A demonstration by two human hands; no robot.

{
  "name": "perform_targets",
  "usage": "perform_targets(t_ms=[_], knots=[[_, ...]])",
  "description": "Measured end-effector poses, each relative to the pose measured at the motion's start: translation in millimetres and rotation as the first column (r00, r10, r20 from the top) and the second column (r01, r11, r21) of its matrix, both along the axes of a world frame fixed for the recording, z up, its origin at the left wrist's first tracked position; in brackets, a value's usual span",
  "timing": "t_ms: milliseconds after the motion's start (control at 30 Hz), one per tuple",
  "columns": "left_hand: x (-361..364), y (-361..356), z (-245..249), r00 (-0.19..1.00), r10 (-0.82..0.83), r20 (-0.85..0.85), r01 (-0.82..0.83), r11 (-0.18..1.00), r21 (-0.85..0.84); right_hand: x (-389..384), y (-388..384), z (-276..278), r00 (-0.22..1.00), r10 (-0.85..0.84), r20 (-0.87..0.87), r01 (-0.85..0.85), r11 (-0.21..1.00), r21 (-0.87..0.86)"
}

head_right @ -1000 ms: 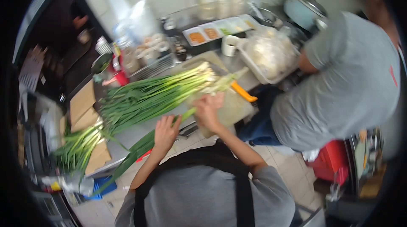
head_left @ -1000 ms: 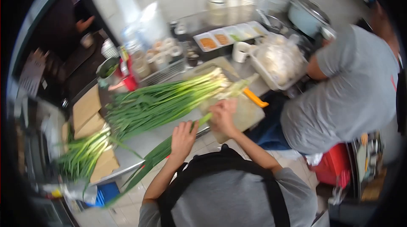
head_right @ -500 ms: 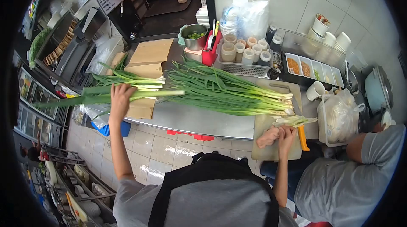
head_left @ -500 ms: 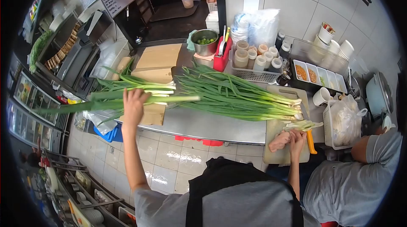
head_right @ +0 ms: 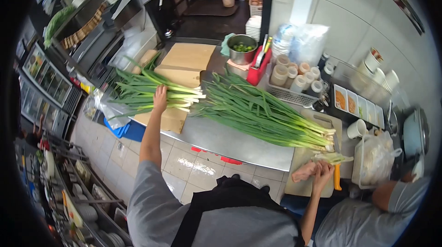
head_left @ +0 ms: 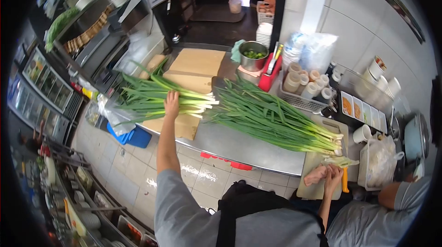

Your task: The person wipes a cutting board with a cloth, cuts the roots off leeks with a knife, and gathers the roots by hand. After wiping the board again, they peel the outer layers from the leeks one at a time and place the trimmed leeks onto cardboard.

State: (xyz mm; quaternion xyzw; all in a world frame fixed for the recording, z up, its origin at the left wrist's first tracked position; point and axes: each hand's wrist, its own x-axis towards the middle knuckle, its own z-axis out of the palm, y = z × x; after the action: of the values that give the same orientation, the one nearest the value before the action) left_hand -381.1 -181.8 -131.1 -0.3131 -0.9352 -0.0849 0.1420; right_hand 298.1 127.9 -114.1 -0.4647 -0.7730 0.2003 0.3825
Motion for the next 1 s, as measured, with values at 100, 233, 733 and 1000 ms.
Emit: perform_targets(t_ms=[100,233,733,1000], knots=[[2,2,-2,1.000,0.003,-0.022,-0.004,1.000,-0.015,-1,0,0,1.000,-0.011,-0.004,0.011,1.000,-0.026],[1,14,7,0.982,0.111,-0.154,-0.160,0.923,-0.350,-9,-5,6,0.993,-0.018,-0.114,0.009,0.996,-0.083],[503,143,428,-0.823,-0.567,0.010,0.564,-0.820,-0.100,-25,-21,-4,0.982,-0.029,0.188,0.023,0.999,0.034],[522,143,389,-0.720,-0.673,-0.170,0.694,-0.692,-0.201,-26,-16,-11,0.992,-0.024,0.120,0.012,0.996,0.094]])
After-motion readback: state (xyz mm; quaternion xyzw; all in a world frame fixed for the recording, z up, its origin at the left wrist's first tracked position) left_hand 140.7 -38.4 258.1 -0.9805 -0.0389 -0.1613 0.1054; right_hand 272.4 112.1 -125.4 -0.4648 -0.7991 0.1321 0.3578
